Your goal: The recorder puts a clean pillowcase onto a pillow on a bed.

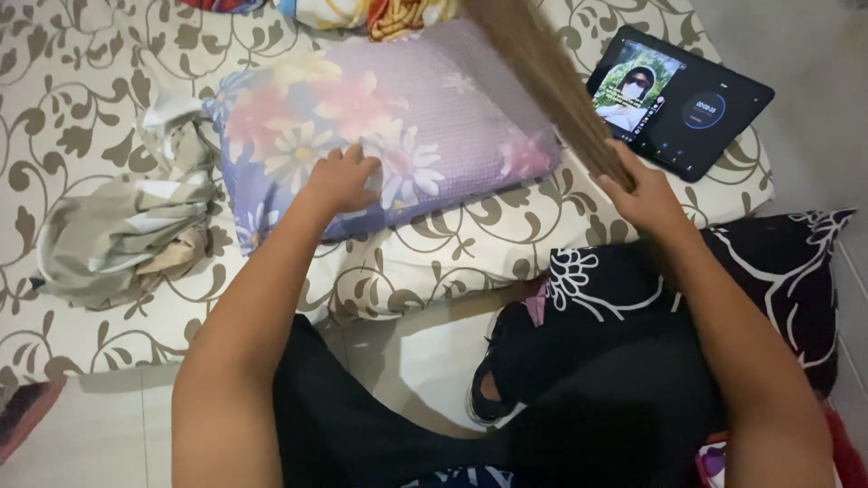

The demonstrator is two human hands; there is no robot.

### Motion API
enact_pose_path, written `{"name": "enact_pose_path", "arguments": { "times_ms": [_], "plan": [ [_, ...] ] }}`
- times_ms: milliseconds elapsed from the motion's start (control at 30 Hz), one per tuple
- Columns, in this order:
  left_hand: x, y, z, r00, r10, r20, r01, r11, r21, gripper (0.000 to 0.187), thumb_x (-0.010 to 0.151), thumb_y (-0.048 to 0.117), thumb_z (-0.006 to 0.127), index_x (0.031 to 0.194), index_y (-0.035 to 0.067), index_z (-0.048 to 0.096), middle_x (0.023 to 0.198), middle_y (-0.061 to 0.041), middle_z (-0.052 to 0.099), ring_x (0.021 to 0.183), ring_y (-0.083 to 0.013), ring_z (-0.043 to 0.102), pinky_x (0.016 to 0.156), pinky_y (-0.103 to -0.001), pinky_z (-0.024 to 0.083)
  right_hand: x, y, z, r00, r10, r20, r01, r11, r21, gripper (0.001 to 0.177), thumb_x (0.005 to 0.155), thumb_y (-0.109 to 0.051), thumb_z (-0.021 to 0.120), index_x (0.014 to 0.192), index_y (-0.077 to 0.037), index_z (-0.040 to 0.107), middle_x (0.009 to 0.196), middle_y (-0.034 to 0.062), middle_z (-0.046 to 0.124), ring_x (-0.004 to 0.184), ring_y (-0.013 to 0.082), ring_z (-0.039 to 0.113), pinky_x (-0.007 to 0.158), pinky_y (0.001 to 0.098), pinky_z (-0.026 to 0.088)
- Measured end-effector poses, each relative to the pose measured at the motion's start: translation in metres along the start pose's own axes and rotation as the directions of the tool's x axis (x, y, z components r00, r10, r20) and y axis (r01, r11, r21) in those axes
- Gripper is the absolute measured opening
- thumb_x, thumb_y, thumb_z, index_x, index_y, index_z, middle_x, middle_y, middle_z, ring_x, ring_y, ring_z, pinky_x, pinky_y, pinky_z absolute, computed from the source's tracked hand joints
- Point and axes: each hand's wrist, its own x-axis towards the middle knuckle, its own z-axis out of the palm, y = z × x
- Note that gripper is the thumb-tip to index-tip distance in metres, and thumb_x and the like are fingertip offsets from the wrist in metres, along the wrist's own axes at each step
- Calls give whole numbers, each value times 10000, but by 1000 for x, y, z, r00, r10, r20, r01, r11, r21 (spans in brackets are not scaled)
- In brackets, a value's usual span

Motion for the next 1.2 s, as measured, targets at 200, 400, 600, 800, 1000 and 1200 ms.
{"name": "enact_pose_path", "arguments": {
  "times_ms": [200,400,600,800,1000,1200],
  "plan": [
    [-7,-12,-2,999,36,-40,-35,999,25,578,773,403,753,1309,232,620,1380,-113,570,1153,-430,598,893,-570,522,14,-12,26,989,56,134,-68,994,86,786,918,-387,670,1620,-228,354,1125,218,689,748,296,695,789,438,545],
    [-15,-20,-10,998,-53,-37,50,995,-87,469,827,401,739,1236,185,659,1241,-189,591,1088,-447,609,876,-577,517,21,-35,47,959,-32,283,119,948,-296,721,941,-393,694,1586,-323,381,939,195,730,813,279,696,802,416,565],
    [-21,-20,-34,890,47,-454,-59,998,-12,119,967,240,701,992,133,653,1057,-80,631,1014,-333,632,862,-524,472,2,-134,35,985,-94,144,90,995,32,688,973,-305,649,1600,-325,367,1055,166,745,866,320,745,807,449,588],
    [-28,13,-67,647,274,-712,-275,954,118,295,850,197,751,1109,109,638,1196,-99,595,1171,-355,565,957,-509,454,39,-96,101,830,-328,451,395,917,-60,673,946,-300,702,1557,-240,428,1342,221,614,1104,365,631,891,497,490],
    [-2,10,-10,917,133,-376,-100,989,106,655,764,279,745,1391,205,572,1509,-148,444,1281,-471,477,972,-609,422,107,-15,107,932,-350,97,354,935,-26,299,955,-263,685,1148,-39,723,1180,215,654,1100,357,621,971,464,496],
    [-12,0,-21,996,18,-82,-19,1000,-9,715,788,292,737,1464,259,506,1554,-118,403,1233,-442,536,963,-624,455,128,52,59,971,159,-178,-224,865,-449,426,857,-263,670,1261,-130,696,1433,139,584,1315,495,450,1047,621,390]
  ]
}}
